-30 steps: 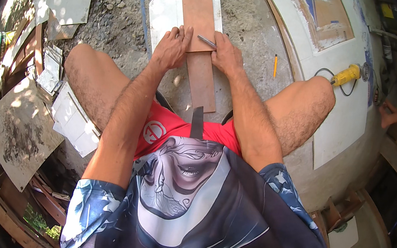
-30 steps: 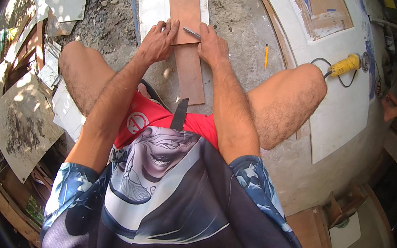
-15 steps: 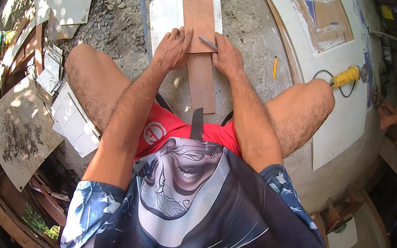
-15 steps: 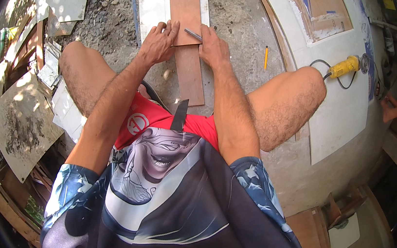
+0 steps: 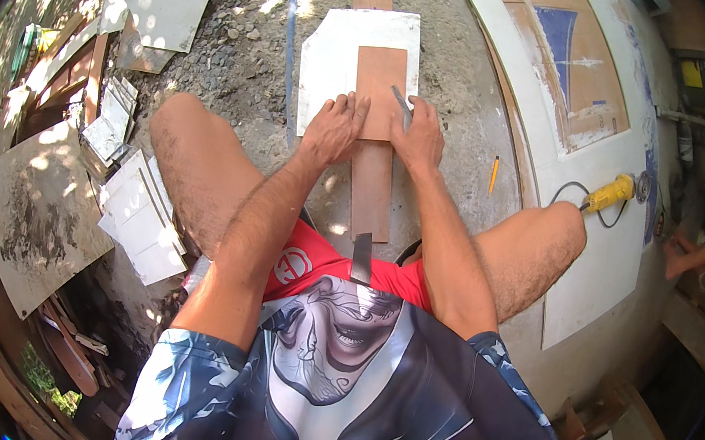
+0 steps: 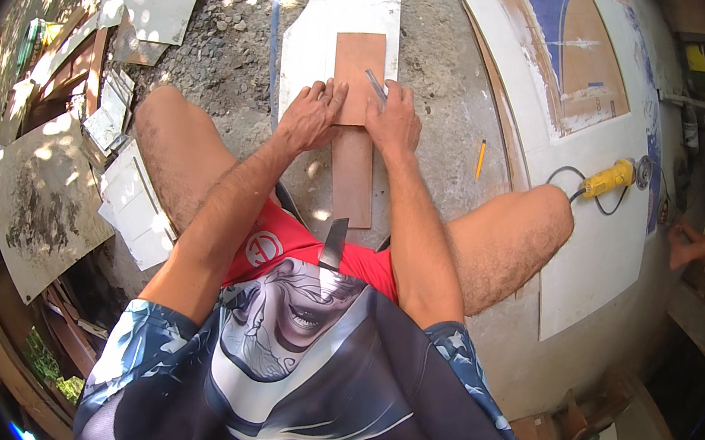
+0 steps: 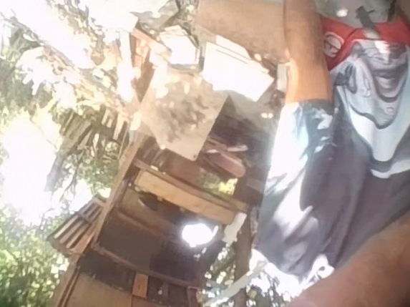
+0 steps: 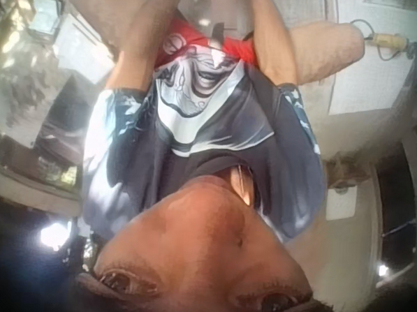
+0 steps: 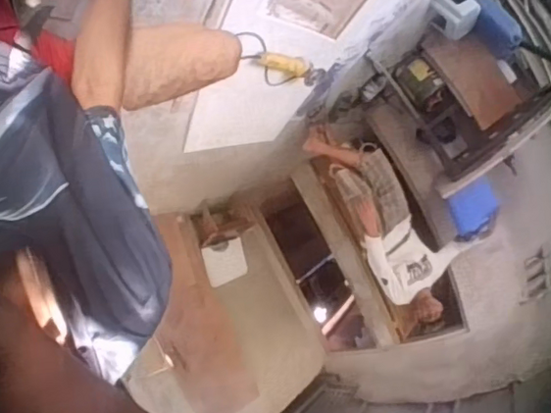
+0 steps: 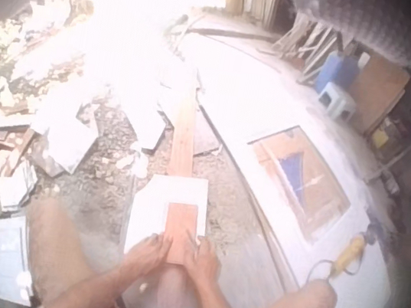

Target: The person sits on the ground and uses a utility knife to score and snap square ceramic tiles. They repeatedly align a smaller brown tile on a larger white tile, score along the edge, and break the tile to create smaller pieces.

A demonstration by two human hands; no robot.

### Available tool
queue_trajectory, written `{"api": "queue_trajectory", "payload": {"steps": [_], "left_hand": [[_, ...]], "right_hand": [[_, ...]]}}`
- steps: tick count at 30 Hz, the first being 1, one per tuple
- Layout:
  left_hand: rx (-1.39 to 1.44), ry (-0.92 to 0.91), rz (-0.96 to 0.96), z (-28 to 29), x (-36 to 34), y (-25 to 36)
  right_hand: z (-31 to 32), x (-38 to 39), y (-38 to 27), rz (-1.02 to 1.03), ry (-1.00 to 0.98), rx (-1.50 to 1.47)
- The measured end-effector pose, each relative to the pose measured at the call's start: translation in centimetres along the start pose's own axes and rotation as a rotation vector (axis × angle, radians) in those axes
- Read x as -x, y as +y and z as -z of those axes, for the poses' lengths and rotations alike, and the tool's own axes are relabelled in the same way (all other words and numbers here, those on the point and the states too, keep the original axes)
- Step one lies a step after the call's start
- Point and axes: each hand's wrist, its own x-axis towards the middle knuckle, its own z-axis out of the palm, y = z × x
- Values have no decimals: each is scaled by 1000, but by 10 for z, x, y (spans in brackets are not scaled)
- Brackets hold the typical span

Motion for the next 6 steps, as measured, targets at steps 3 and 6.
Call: {"api": "queue_trajectory", "payload": {"steps": [3,6], "left_hand": [[28,32,0,-2,-2,3],[93,-57,19,10,0,0]], "right_hand": [[-6,-13,-3,9,-4,-19],[-16,-24,-10,-68,-87,-7]]}}
